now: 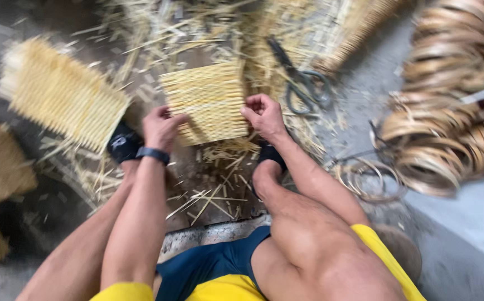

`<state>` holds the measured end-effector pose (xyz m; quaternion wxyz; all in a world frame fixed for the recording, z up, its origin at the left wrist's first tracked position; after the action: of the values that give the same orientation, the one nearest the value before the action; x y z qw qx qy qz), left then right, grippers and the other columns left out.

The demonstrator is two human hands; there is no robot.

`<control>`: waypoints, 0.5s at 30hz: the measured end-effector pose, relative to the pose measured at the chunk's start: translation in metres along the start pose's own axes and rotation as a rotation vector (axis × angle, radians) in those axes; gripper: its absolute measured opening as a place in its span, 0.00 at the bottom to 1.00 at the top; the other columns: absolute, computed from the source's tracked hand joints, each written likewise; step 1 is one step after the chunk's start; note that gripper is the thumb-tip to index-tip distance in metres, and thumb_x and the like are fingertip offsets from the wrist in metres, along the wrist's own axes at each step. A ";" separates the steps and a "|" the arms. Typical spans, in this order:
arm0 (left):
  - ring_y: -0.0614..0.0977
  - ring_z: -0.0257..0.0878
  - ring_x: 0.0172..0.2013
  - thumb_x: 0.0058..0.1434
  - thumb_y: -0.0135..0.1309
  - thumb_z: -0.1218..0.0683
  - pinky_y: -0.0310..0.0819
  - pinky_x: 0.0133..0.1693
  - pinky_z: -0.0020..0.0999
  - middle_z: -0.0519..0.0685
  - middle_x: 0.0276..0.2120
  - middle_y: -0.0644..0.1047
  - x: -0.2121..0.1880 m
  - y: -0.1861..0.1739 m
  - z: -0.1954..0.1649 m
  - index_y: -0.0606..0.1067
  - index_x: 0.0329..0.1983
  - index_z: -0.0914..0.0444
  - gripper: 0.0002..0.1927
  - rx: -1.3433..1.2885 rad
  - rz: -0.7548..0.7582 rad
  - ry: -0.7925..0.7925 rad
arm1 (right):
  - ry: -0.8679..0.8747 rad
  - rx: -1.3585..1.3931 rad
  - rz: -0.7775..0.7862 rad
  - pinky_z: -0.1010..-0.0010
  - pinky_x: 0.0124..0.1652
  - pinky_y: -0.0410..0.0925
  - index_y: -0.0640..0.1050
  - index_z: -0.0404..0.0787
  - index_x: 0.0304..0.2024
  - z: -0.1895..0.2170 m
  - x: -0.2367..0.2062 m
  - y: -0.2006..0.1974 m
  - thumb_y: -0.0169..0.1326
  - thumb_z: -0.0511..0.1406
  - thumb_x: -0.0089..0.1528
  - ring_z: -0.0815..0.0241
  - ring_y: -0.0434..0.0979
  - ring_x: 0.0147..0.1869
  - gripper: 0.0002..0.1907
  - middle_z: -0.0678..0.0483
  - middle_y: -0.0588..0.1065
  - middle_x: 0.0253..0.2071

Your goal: The person sits on the floor assembling woven bamboo basket trays. They trim bamboo strips with scissors, fit a round woven mat into a bamboo rim, press the rim pieces together, and place finished round baskets onto a stack of completed baskets.

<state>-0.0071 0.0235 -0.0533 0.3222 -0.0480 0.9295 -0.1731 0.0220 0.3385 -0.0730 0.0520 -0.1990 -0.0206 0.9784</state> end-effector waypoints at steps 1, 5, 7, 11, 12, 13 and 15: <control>0.83 0.36 0.37 0.45 0.70 0.57 0.79 0.40 0.29 0.51 0.41 0.83 -0.004 0.002 -0.003 0.78 0.52 0.71 0.30 -0.048 -0.005 0.000 | -0.023 0.042 -0.046 0.78 0.34 0.71 0.78 0.37 0.43 0.003 -0.004 -0.018 0.64 0.30 0.60 0.70 0.75 0.35 0.10 0.58 0.77 0.34; 0.81 0.42 0.42 0.48 0.70 0.55 0.78 0.45 0.34 0.56 0.45 0.77 -0.022 0.000 -0.014 0.67 0.62 0.70 0.40 0.165 -0.067 -0.002 | -0.271 -0.361 -0.562 0.76 0.40 0.75 0.78 0.39 0.44 0.041 -0.047 -0.155 0.60 0.30 0.64 0.67 0.79 0.40 0.07 0.56 0.77 0.40; 0.77 0.43 0.47 0.49 0.71 0.55 0.76 0.49 0.36 0.56 0.49 0.73 -0.031 -0.005 -0.020 0.61 0.66 0.69 0.45 0.189 -0.112 0.020 | -0.339 -0.727 -0.818 0.62 0.50 0.69 0.75 0.38 0.46 0.066 -0.083 -0.224 0.61 0.28 0.61 0.56 0.72 0.50 0.12 0.50 0.70 0.44; 0.70 0.45 0.58 0.56 0.70 0.56 0.66 0.62 0.41 0.58 0.58 0.65 -0.046 -0.016 -0.031 0.56 0.70 0.69 0.45 0.104 -0.224 0.184 | -0.089 -1.200 -1.026 0.54 0.49 0.67 0.75 0.37 0.43 0.072 -0.155 -0.305 0.67 0.34 0.54 0.43 0.72 0.52 0.18 0.44 0.70 0.45; 0.68 0.45 0.62 0.59 0.70 0.56 0.62 0.66 0.42 0.59 0.60 0.64 -0.049 -0.019 -0.038 0.56 0.70 0.69 0.44 0.112 -0.269 0.274 | 0.036 -1.187 -0.972 0.52 0.46 0.67 0.76 0.35 0.40 0.064 -0.163 -0.318 0.69 0.36 0.53 0.42 0.73 0.48 0.19 0.43 0.72 0.42; 0.68 0.45 0.61 0.60 0.70 0.56 0.63 0.66 0.42 0.58 0.60 0.63 -0.051 -0.021 -0.040 0.56 0.71 0.69 0.43 0.114 -0.275 0.279 | 0.159 -1.168 -0.913 0.51 0.43 0.67 0.77 0.34 0.37 0.052 -0.167 -0.327 0.72 0.38 0.51 0.41 0.74 0.44 0.21 0.41 0.73 0.39; 0.69 0.45 0.60 0.61 0.69 0.55 0.65 0.64 0.43 0.57 0.61 0.62 -0.055 -0.025 -0.046 0.57 0.72 0.67 0.43 0.118 -0.291 0.289 | 0.250 -1.013 -0.829 0.54 0.43 0.69 0.79 0.36 0.36 0.030 -0.171 -0.331 0.68 0.38 0.57 0.46 0.78 0.39 0.13 0.44 0.77 0.35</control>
<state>0.0077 0.0245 0.0215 0.1596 -0.1374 0.9375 -0.2771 0.1972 0.6477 0.0412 0.3258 -0.2864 -0.5463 0.7165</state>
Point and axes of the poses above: each hand's wrist, its own x-axis towards the middle knuckle, its own y-axis out of the palm, z = x × y, the point moved 6 cm from there along x, towards the middle knuckle
